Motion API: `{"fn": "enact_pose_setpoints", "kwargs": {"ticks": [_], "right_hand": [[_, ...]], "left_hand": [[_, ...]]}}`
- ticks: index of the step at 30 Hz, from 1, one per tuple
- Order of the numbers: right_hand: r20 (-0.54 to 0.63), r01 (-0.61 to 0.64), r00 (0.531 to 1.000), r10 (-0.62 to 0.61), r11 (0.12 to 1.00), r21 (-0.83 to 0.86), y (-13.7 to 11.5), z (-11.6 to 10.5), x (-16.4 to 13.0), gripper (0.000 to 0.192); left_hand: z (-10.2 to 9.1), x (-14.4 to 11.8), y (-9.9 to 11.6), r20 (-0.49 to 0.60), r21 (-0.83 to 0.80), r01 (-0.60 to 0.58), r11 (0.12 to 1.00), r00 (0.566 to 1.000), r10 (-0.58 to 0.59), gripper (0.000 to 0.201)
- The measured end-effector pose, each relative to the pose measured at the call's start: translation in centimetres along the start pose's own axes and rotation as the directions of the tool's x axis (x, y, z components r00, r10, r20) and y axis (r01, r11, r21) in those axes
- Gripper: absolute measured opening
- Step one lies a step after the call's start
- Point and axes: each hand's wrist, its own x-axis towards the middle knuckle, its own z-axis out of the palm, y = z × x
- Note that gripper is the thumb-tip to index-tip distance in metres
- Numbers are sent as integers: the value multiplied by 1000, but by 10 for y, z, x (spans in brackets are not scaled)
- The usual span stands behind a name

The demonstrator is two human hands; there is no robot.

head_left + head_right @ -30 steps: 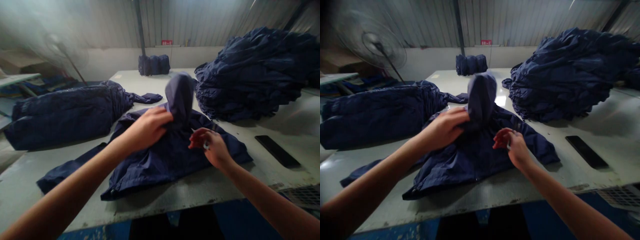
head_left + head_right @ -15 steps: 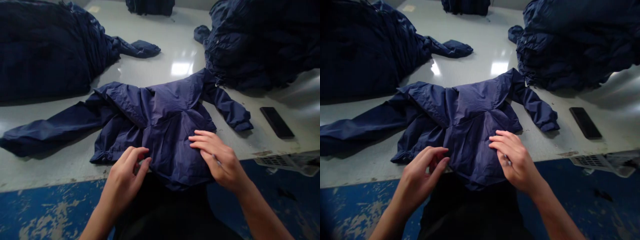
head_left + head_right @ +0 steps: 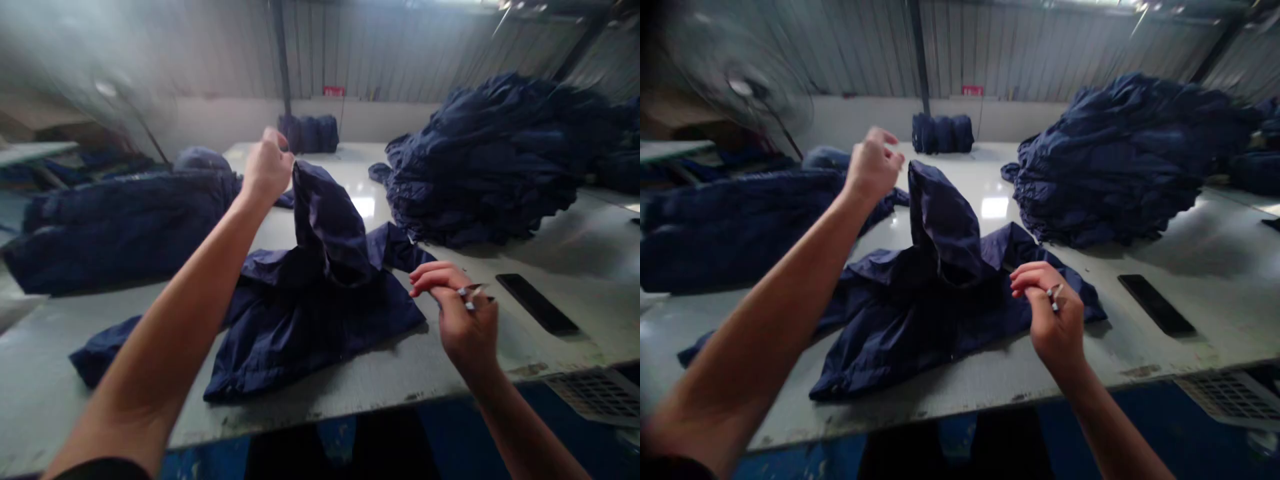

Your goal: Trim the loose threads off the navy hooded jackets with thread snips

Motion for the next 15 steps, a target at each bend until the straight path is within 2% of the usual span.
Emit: {"fn": "enact_pose_setpoints", "kwargs": {"ticks": [1,2,3,4,5,6,7,8,9,10,12,13,15], "right_hand": [[32,40,999,-41,999,2,-2,9,8,28],[106,58,993,-56,998,-13,0,19,14,27],[197,59,979,-50,997,-41,5,31,17,27],[295,53,955,-22,994,-99,13,45,17,26],[343,58,939,-9,989,-133,23,58,15,24],[365,59,931,3,985,-159,35,70,10,23],[375,54,927,18,982,-181,46,80,1,22],[381,45,924,32,981,-191,56,87,-9,21],[391,33,919,48,980,-198,64,90,-22,20],[404,21,913,62,980,-198,69,88,-34,21],[415,-3,906,77,984,-178,73,73,-55,20],[397,-23,913,89,986,-168,72,59,-61,19],[302,-87,944,133,983,-162,71,22,-62,23]], "left_hand": [[-31,17,8,-189,6,-16,1000,982,17,50],[-54,18,14,-371,-18,-63,998,927,52,54],[-67,5,18,-505,-56,-150,987,857,102,54],[-69,-18,16,-609,-98,-265,959,778,153,51],[-59,-50,9,-655,-143,-392,909,726,210,42],[-39,-86,-3,-544,-132,-479,868,767,340,35],[-14,-123,-17,-365,-108,-502,858,823,435,31],[14,-159,-32,-169,-92,-456,885,883,437,28],[41,-194,-48,-15,-65,-345,936,939,345,27],[65,-225,-62,77,-23,-209,978,975,210,28],[93,-273,-90,123,20,-86,996,989,83,33],[96,-291,-104,123,35,-34,999,992,29,35],[81,-314,-135,46,86,102,991,993,-106,31]]}}
